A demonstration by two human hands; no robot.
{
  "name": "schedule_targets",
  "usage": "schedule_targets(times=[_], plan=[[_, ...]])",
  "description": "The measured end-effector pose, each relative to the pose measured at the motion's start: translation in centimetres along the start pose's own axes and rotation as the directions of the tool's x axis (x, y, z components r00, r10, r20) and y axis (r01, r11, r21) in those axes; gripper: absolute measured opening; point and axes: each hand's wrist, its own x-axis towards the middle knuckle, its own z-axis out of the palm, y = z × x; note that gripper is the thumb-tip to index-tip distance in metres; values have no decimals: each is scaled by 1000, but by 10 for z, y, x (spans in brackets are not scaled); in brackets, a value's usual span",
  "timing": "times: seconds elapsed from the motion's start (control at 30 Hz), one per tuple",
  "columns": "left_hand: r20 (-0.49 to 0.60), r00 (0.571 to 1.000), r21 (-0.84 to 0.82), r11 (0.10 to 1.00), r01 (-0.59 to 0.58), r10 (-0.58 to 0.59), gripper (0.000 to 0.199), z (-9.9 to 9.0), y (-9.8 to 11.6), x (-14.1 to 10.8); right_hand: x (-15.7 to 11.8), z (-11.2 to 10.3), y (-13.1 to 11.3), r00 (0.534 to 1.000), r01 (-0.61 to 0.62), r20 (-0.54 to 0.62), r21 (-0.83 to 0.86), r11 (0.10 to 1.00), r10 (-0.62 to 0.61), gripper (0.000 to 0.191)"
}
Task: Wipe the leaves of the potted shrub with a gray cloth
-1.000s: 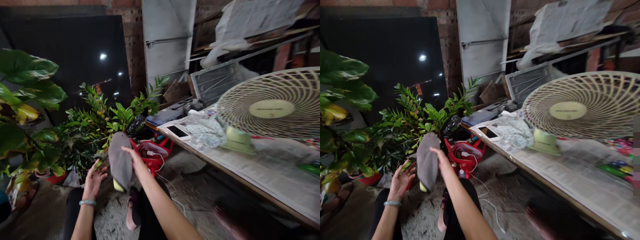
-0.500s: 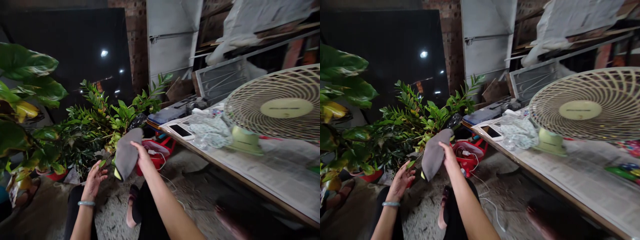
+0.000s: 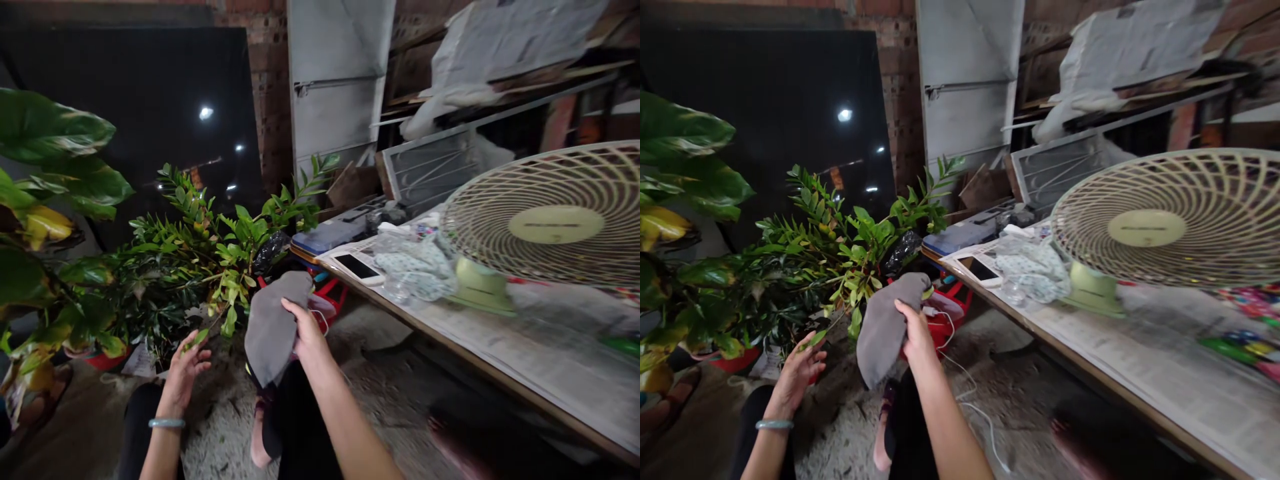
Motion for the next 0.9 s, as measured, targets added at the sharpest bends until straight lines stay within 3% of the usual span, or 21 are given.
schedule_targets(times=[0.1,0.17,0.23,0.3,0.37,0.43,0.5,0.6,0.67,0.73,0.8,0.9], plan=[[-17,1000,23,1000,-19,19,66,0,2,-2,-15,24,32,980,-67,176,-164,984,96,34],[-21,999,26,999,-40,40,65,-2,4,-3,-36,17,60,919,-87,336,-345,935,209,31],[-16,999,30,998,-48,48,65,-4,6,-3,-54,-5,76,879,-43,412,-435,899,241,33],[-5,999,30,999,-42,42,65,-5,6,-4,-58,-27,70,913,-18,364,-419,908,186,36],[5,999,24,999,-35,34,64,-3,4,-5,-49,-35,45,969,-24,223,-331,943,104,39],[12,999,20,999,-32,32,62,1,3,-7,-33,-24,15,997,4,78,-195,981,11,43],[18,999,28,999,-36,36,62,5,2,-9,-19,2,-3,999,45,6,-58,997,-44,45],[7,998,53,997,-62,62,63,8,4,-12,-19,38,8,993,-24,117,-61,998,31,38],[0,997,61,995,-79,79,63,6,5,-13,-35,41,34,957,-88,254,-213,973,142,32],[-6,997,66,995,-80,81,65,1,4,-14,-56,22,59,909,-74,356,-374,925,217,32],[-14,998,70,995,-65,66,66,-5,2,-13,-71,-10,70,898,-11,385,-461,887,212,41],[-13,998,65,996,-53,54,66,-13,-4,-13,-66,-48,53,923,5,345,-457,890,172,46]])
